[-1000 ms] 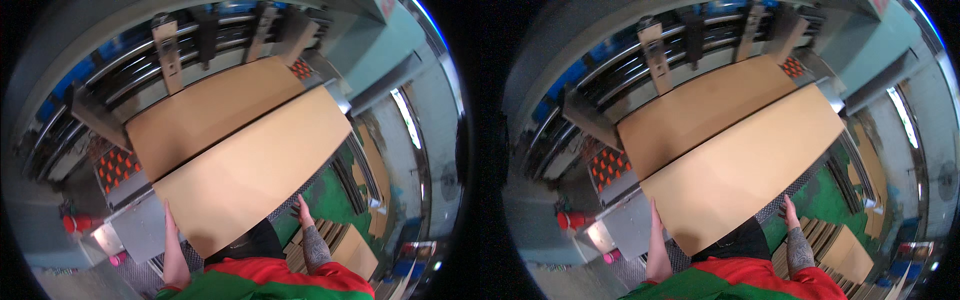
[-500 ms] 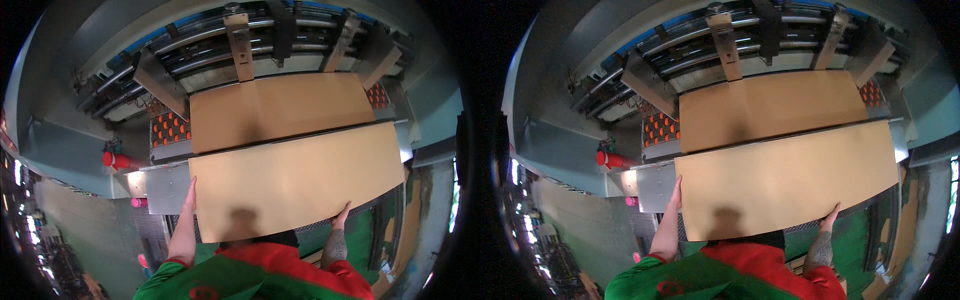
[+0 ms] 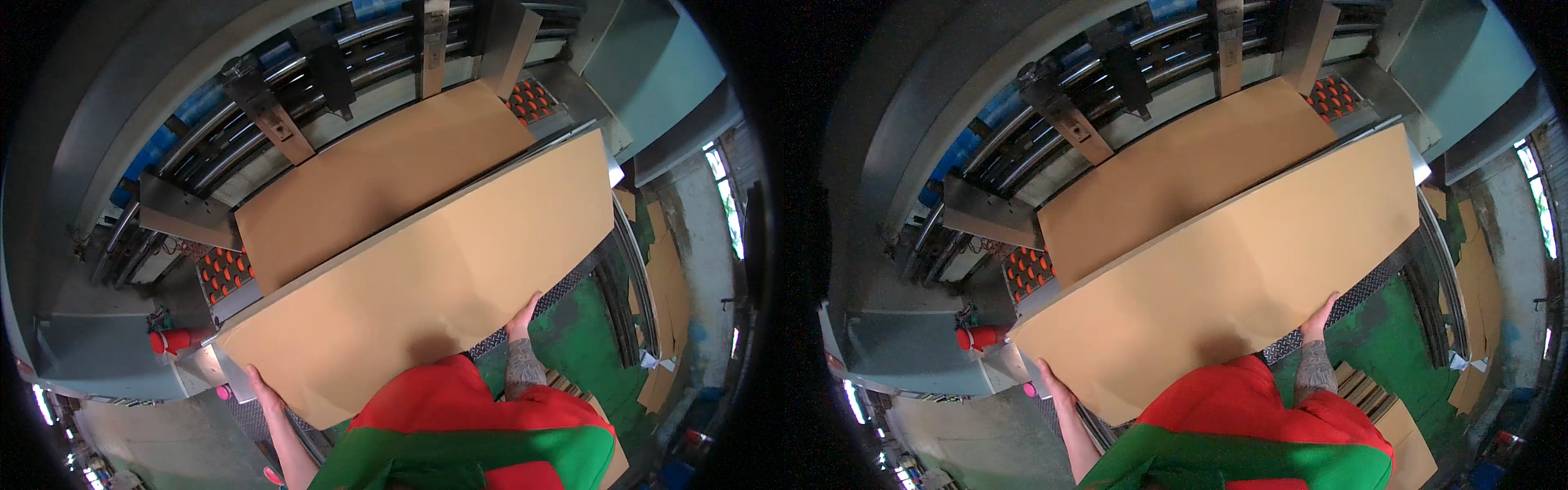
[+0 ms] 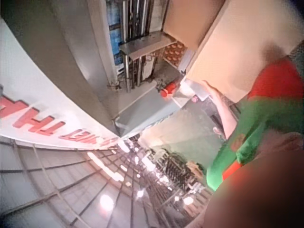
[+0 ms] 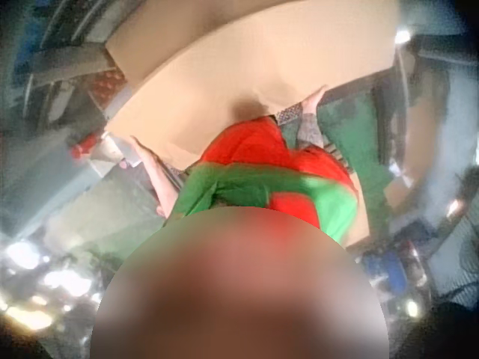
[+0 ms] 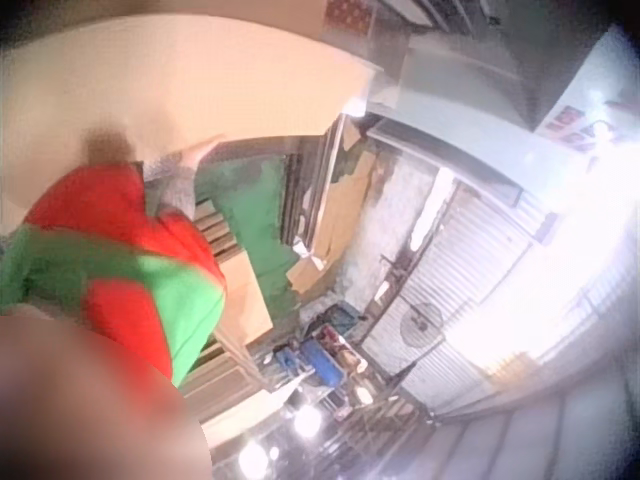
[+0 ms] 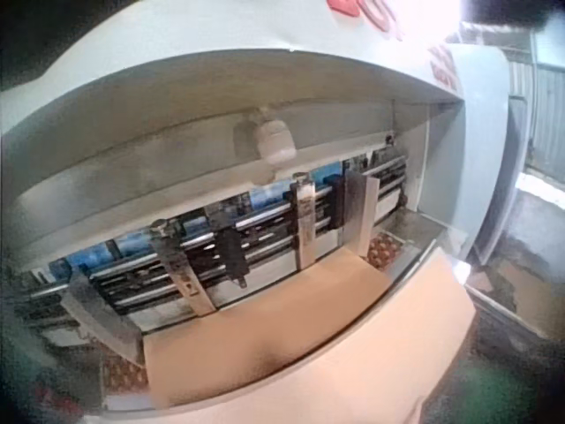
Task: The person feeds flat cardboard sheets into a machine one at a time, aligning them on the feed table and pushing them through the rollers. The person then stacks the processed sheets on a nearby pile.
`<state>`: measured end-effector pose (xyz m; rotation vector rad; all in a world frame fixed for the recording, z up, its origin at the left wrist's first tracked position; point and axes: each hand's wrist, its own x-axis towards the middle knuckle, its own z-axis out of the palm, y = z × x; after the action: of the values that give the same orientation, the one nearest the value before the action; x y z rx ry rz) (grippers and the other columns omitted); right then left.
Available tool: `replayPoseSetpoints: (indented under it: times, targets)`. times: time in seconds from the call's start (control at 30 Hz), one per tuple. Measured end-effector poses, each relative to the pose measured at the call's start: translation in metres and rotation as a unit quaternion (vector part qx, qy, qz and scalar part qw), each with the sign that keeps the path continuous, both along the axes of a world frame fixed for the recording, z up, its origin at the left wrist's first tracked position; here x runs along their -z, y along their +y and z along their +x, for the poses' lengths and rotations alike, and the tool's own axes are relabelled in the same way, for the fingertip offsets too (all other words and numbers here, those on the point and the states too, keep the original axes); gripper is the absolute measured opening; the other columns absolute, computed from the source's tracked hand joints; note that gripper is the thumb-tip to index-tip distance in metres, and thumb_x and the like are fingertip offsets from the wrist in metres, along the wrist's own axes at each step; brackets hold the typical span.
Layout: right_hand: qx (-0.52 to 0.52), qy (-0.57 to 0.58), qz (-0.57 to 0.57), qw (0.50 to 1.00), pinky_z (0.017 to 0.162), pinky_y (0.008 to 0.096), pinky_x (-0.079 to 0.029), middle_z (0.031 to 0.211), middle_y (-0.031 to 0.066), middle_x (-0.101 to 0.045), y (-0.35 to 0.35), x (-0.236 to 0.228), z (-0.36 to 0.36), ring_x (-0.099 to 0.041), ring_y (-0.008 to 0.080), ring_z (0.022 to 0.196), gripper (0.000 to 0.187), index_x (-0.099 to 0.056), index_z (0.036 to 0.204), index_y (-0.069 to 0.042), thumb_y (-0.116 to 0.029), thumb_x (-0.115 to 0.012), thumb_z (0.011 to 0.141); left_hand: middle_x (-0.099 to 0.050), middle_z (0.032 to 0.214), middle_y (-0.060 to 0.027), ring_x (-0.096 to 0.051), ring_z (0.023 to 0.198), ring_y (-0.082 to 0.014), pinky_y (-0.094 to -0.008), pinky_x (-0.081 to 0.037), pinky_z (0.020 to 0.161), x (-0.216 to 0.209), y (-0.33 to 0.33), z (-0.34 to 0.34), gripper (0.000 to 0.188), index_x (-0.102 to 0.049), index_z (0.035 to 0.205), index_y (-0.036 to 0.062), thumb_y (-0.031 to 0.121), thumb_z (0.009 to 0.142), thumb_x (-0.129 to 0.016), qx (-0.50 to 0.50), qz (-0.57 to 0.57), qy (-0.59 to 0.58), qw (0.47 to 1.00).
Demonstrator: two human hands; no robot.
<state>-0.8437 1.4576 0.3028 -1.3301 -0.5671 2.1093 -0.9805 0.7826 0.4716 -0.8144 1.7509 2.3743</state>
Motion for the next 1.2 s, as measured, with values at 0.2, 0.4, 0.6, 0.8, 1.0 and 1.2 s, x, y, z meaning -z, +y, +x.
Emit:
replayPoseSetpoints:
  times: [0.2,0.4,0.6,0.8,1.0,1.2]
  targets:
    - [0.001,0.143,0.014,0.990,0.124,0.0563,-0.030,0.171,0.0087,-0.034,-0.012,-0.017,-0.047,-0.035,0.0348,0.154,0.093,-0.032,0.167,-0.017,-0.080,-0.039,0.099,-0.037,0.169,-0.0101,-0.036,0.154,-0.0331,-0.0512,-0.033,0.125,-0.071,-0.003,0.010,0.093,-0.029,0.166,0.0113,0.079,0.102,-0.037,-0.123,-0.006,0.164,0.979]
    - [0.012,0.247,0.002,0.969,0.121,0.0526,-0.037,0.164,0.0073,-0.044,-0.018,-0.032,-0.118,-0.044,0.0330,0.147,0.089,-0.039,0.163,-0.016,-0.079,-0.041,0.100,-0.046,0.160,-0.0164,-0.048,0.145,-0.0364,-0.0555,-0.041,0.119,-0.109,-0.014,0.013,0.083,-0.040,0.160,0.0087,0.071,0.105,-0.036,-0.142,-0.058,0.145,0.978]
    - [0.049,0.226,-0.015,0.973,0.121,0.0507,-0.037,0.163,0.0076,-0.046,-0.040,-0.023,-0.173,-0.044,0.0328,0.147,0.086,-0.038,0.163,-0.016,-0.074,-0.047,0.101,-0.053,0.153,-0.0199,-0.055,0.138,-0.0392,-0.0577,-0.047,0.115,-0.107,-0.021,0.034,0.086,-0.045,0.156,0.0065,0.073,0.102,-0.034,-0.260,0.006,0.180,0.949]
    - [-0.006,0.257,-0.107,0.961,0.123,0.0546,-0.034,0.163,0.0088,-0.045,-0.050,0.024,-0.178,-0.042,0.0344,0.148,0.091,-0.038,0.163,-0.017,-0.076,-0.053,0.097,-0.052,0.156,-0.0177,-0.054,0.139,-0.0391,-0.0568,-0.044,0.117,-0.126,-0.004,0.042,0.085,-0.044,0.156,0.0047,0.071,0.103,-0.035,-0.294,-0.039,0.194,0.935]
    - [-0.035,-0.189,0.080,0.978,0.080,0.0383,-0.046,0.124,0.0032,-0.065,0.021,-0.004,-0.149,-0.061,0.0187,0.106,0.061,-0.059,0.138,-0.017,-0.058,-0.065,0.094,-0.047,0.162,-0.0162,-0.050,0.144,-0.0373,-0.0541,-0.039,0.122,-0.102,0.013,0.039,0.087,-0.040,0.159,0.0034,0.069,0.103,-0.036,-0.308,-0.008,0.168,0.937]
    - [0.155,-0.065,0.586,0.793,0.122,0.0429,-0.037,0.152,0.0187,-0.054,0.075,-0.241,-0.146,-0.050,0.0284,0.142,0.043,-0.052,0.147,0.006,-0.017,-0.046,0.110,-0.045,0.164,-0.0157,-0.048,0.146,-0.0364,-0.0532,-0.037,0.123,-0.044,0.014,0.013,0.087,-0.039,0.160,0.0030,0.069,0.103,-0.036,-0.245,0.027,0.130,0.960]
